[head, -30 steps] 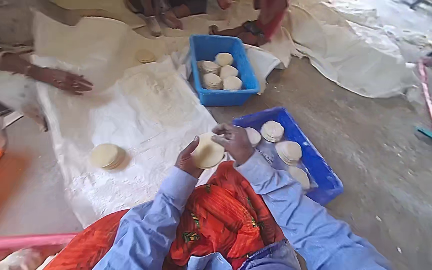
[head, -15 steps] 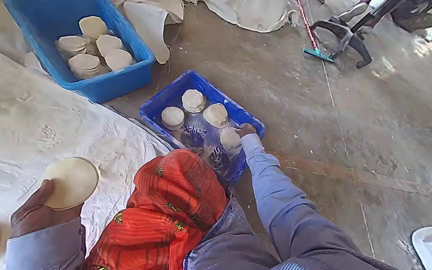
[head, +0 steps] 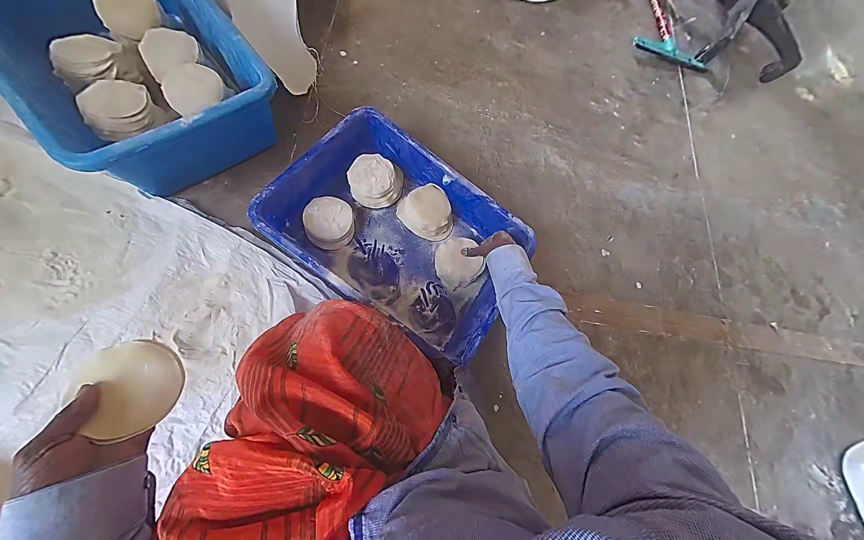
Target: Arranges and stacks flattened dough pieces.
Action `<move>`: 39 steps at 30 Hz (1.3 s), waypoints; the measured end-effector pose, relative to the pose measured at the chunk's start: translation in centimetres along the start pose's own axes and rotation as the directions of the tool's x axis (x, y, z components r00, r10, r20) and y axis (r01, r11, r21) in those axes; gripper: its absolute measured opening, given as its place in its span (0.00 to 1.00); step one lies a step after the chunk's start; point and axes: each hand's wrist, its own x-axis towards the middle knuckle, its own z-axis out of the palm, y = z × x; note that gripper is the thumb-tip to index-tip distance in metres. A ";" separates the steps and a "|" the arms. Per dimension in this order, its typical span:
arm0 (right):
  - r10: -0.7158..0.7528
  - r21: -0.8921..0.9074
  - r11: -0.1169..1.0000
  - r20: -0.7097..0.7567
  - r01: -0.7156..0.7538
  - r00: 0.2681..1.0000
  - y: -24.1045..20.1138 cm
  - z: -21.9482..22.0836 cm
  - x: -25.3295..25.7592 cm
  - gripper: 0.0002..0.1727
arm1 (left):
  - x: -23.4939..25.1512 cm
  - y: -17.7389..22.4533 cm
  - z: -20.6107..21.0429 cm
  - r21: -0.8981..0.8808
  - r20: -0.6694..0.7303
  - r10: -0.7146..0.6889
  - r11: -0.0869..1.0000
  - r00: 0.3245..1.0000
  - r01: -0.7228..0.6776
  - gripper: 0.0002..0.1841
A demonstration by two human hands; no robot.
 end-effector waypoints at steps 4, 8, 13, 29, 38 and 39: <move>0.035 0.046 0.998 0.004 -0.035 0.999 -0.3 -0.2 -0.6 0.49 | 0.8 -0.4 -1.5 -0.037 0.105 0.041 0.999 0.994 -0.038 0.13; 0.048 0.002 0.999 0.013 -0.048 0.999 -0.7 -0.3 -0.6 0.49 | -0.2 0.2 -0.1 -0.008 -0.020 0.028 1.000 0.999 -0.028 0.12; -0.085 0.159 0.983 -0.041 0.091 0.996 0.4 0.6 -0.3 0.36 | 3.7 -1.7 -3.6 -0.059 0.027 -0.021 0.998 0.999 0.022 0.11; -0.878 0.411 0.296 -0.239 0.863 0.415 -18.2 -1.3 -26.2 0.34 | 4.8 -2.9 -1.3 -0.245 0.103 -0.263 0.928 0.959 0.281 0.14; -0.944 0.675 0.307 0.308 0.671 0.121 -29.8 4.3 -36.4 0.34 | 4.9 3.2 -3.9 -0.373 0.442 -0.143 0.869 0.885 0.326 0.46; -0.933 0.636 0.324 0.340 0.700 0.123 -30.6 4.9 -36.0 0.35 | 5.2 3.3 -4.3 -0.361 0.408 -0.172 0.872 0.897 0.332 0.46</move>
